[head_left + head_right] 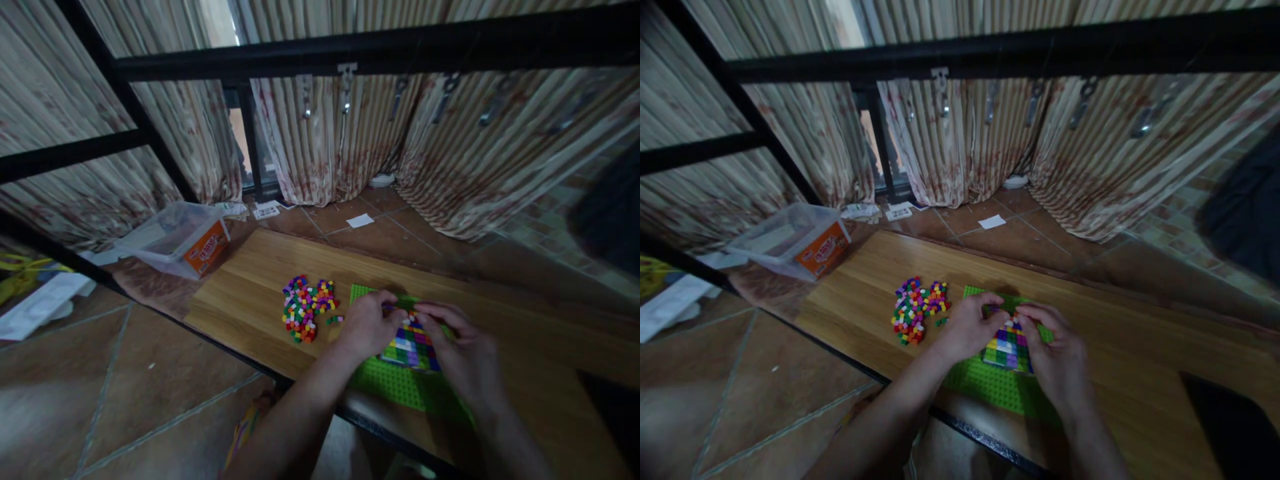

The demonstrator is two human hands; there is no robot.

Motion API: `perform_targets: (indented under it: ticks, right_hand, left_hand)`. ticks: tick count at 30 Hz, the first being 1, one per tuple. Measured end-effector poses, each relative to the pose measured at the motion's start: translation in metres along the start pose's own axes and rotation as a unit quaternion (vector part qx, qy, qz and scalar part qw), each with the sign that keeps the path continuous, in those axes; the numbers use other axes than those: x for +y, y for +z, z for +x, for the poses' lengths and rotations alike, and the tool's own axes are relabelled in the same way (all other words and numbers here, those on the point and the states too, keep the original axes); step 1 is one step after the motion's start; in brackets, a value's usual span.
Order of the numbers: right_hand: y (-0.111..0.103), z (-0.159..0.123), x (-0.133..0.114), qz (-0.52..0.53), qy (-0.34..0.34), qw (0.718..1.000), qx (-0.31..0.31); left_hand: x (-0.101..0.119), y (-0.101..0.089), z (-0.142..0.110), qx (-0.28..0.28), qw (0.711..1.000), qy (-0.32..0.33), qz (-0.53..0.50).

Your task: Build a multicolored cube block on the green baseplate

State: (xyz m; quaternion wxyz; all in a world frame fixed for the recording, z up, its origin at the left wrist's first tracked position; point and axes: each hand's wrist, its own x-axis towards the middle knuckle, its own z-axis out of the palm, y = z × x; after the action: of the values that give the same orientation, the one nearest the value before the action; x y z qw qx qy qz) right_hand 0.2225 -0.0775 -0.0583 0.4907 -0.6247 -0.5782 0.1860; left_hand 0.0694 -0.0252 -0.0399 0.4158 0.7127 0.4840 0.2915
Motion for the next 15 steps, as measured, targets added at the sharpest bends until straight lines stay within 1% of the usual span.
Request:
perform_targets:
  ticks: [2,3,5,7,8,9,11,13,15]
  right_hand:
    - [-0.001,-0.001,0.001,-0.012,0.007,1.0,0.01]
    - [-0.001,-0.001,0.002,-0.018,0.01,1.0,0.017]
    - [-0.002,-0.001,0.005,-0.027,0.014,0.999,0.029]
    - [-0.002,-0.002,0.008,-0.03,0.015,0.999,0.033]
    - [-0.002,-0.002,0.009,-0.031,0.016,0.999,0.031]
    - [-0.002,-0.002,0.009,-0.033,0.017,0.999,0.028]
    - [-0.001,-0.002,0.008,-0.033,0.019,0.999,0.021]
    - [0.0,-0.002,0.005,-0.032,0.021,0.999,0.015]
    - [0.001,-0.003,0.002,-0.035,0.021,0.999,0.013]
  left_hand:
    - [-0.007,-0.012,0.003,0.026,1.0,0.003,-0.003]
    - [-0.012,-0.022,0.004,0.043,0.999,0.004,-0.003]
    - [-0.025,-0.048,0.007,0.084,0.996,0.008,0.019]
    - [-0.04,-0.078,0.008,0.131,0.986,-0.034,0.095]
    - [-0.048,-0.093,0.008,0.143,0.978,-0.061,0.142]
    - [-0.054,-0.105,0.007,0.149,0.967,-0.09,0.185]
    - [-0.065,-0.124,0.004,0.125,0.952,-0.133,0.246]
    - [-0.071,-0.133,0.002,0.11,0.943,-0.141,0.28]
    - [-0.076,-0.136,0.002,0.106,0.939,-0.143,0.293]
